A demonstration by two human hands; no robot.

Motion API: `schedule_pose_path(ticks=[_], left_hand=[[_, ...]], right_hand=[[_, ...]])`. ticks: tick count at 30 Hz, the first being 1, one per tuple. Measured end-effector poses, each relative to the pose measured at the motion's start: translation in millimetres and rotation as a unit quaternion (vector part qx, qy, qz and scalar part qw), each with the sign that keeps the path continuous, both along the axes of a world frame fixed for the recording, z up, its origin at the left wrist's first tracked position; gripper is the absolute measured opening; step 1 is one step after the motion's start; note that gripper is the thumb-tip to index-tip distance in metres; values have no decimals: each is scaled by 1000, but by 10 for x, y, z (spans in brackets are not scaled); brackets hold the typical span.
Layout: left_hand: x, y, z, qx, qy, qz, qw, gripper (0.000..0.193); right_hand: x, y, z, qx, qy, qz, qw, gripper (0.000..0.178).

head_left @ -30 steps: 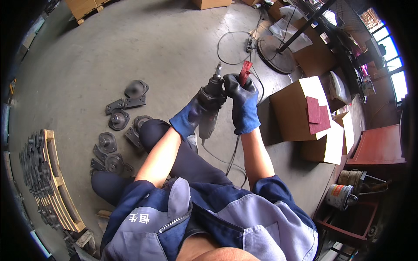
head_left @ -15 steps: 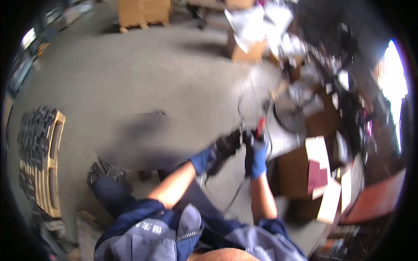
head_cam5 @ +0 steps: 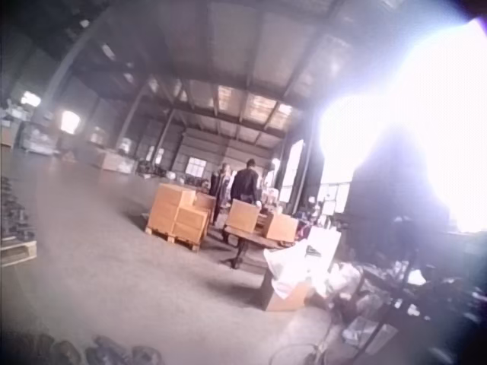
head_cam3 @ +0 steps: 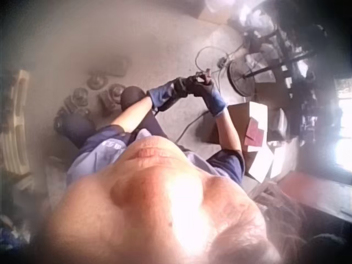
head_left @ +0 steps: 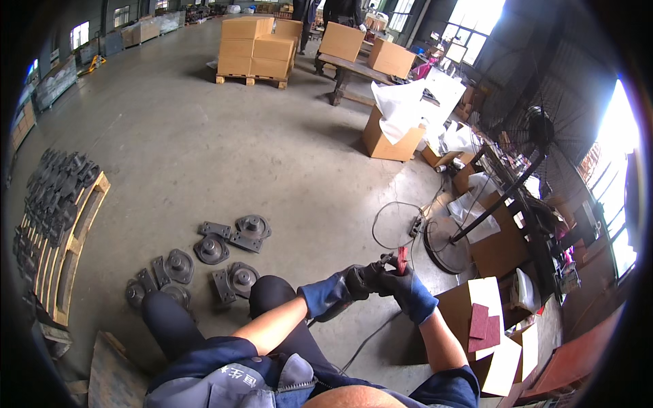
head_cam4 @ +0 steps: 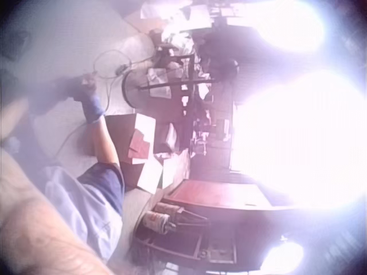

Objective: The person sits on the floor and uses a handheld rotary tool with a wire brush attachment to grind and clean the surfaces of several metal parts. They systematically move from one part to the next, applying the tool to the central raised areas and edges.

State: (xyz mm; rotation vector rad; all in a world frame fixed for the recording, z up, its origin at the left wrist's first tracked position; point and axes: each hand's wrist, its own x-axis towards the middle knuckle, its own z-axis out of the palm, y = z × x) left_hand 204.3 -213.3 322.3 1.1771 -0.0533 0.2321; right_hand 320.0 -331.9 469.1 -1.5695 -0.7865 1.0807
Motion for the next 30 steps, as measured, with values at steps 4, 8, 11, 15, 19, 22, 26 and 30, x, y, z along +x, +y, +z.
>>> schedule_pose_path(ticks=[4, 8, 11, 15, 19, 22, 26, 30], left_hand=[[18, -50, 26, 20, -9, -10, 1000, 31], [72, 23, 185, 57, -54, -4, 997, 31], [149, 96, 155, 49, -50, -8, 998, 31], [31, 177, 418, 78, -48, -7, 996, 30], [-66, 172, 481, 111, -54, 27, 992, 33], [111, 168, 230, 154, -60, 4, 986, 36], [42, 204, 317, 167, -76, 27, 983, 37], [66, 188, 411, 127, -35, 2, 991, 33]], right_hand=[[123, -58, -122, -3, -13, -4, 1000, 39], [103, 36, -183, 65, -2, 0, 998, 25], [163, -54, -560, 57, 69, -34, 995, 31], [-20, 80, -298, -18, -28, -33, 999, 26], [66, 104, -308, -66, -39, -9, 997, 21], [85, 32, -271, -57, -80, -15, 995, 18], [95, 83, -172, -64, -105, 21, 992, 17], [171, 110, -182, -81, -138, 40, 986, 15]])
